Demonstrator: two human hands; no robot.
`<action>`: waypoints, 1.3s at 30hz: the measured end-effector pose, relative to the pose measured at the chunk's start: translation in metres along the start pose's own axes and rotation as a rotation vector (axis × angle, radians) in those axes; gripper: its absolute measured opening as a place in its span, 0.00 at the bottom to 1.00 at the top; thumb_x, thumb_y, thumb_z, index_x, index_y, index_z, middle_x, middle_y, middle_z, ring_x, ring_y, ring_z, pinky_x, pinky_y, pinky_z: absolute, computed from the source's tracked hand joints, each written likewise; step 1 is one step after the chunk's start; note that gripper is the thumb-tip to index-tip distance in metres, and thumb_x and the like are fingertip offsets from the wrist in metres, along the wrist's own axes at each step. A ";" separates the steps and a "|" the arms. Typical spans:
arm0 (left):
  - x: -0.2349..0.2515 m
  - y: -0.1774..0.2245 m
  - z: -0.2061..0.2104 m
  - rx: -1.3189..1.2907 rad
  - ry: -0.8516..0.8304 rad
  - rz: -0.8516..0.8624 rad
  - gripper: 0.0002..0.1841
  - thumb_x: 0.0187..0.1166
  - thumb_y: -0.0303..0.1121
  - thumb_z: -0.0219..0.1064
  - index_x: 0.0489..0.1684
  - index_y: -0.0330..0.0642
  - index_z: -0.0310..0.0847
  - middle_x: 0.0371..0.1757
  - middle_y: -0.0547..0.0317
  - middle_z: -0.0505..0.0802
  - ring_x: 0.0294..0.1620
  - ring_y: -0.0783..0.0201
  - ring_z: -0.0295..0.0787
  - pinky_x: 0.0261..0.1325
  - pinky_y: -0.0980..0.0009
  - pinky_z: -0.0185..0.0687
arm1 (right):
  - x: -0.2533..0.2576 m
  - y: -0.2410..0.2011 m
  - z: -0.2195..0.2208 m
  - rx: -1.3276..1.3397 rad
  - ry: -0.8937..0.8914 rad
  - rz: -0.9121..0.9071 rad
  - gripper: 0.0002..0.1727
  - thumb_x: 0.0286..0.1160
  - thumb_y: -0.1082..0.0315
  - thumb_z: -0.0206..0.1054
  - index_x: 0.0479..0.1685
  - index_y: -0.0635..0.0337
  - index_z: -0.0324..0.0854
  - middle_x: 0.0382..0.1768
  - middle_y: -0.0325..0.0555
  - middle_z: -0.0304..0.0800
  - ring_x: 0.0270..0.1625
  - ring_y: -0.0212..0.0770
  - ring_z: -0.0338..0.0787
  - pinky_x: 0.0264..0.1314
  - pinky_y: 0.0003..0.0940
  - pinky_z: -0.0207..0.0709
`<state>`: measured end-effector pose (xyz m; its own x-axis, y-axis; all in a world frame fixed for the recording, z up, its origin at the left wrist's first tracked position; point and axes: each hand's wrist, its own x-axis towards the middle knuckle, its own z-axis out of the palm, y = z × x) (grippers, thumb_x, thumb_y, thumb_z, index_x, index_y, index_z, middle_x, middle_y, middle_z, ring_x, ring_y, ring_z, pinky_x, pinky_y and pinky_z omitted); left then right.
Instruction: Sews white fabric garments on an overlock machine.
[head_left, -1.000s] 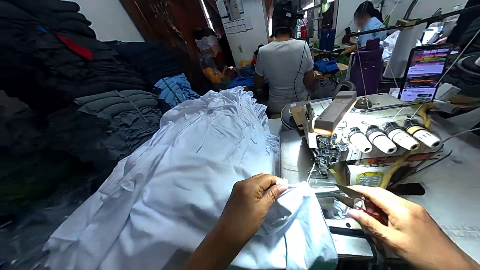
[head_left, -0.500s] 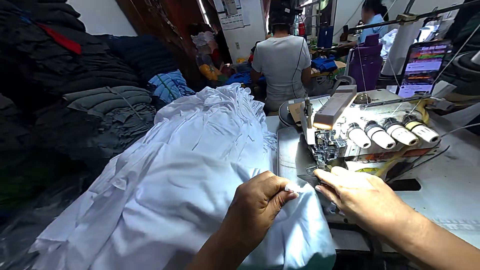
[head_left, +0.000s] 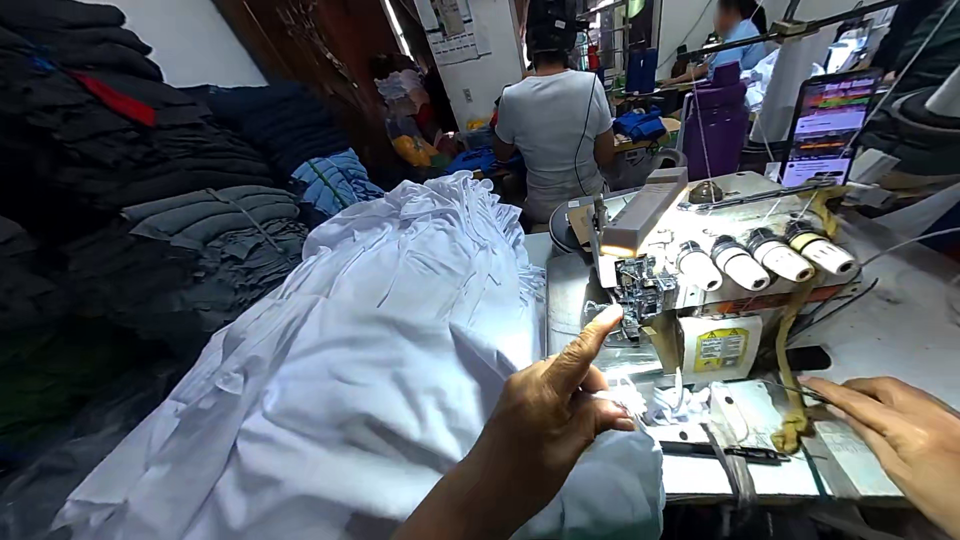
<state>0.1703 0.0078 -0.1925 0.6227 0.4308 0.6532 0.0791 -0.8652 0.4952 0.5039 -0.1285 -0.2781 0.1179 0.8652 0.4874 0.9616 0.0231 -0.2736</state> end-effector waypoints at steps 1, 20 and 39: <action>0.002 0.002 0.005 0.034 -0.018 0.038 0.30 0.83 0.44 0.66 0.82 0.39 0.70 0.31 0.64 0.89 0.32 0.81 0.82 0.41 0.87 0.77 | -0.008 0.013 0.003 -0.016 -0.036 0.053 0.17 0.76 0.80 0.63 0.60 0.63 0.91 0.46 0.76 0.89 0.47 0.80 0.89 0.47 0.76 0.79; -0.011 0.008 0.034 0.239 -0.064 0.131 0.27 0.84 0.48 0.63 0.71 0.35 0.78 0.30 0.60 0.90 0.30 0.72 0.83 0.38 0.83 0.77 | 0.034 -0.123 0.014 0.941 0.068 -0.269 0.08 0.79 0.66 0.68 0.39 0.61 0.89 0.36 0.39 0.94 0.42 0.17 0.89 0.50 0.08 0.79; -0.023 0.017 0.030 -0.055 0.056 0.069 0.12 0.83 0.39 0.67 0.36 0.38 0.84 0.39 0.60 0.92 0.48 0.79 0.88 0.55 0.87 0.81 | 0.042 -0.142 0.040 0.984 0.198 -0.315 0.12 0.89 0.62 0.58 0.41 0.59 0.82 0.32 0.34 0.86 0.36 0.14 0.82 0.43 0.06 0.74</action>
<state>0.1804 -0.0243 -0.2163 0.5807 0.3854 0.7171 -0.0063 -0.8787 0.4774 0.3624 -0.0760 -0.2518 0.0215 0.6544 0.7558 0.3403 0.7061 -0.6210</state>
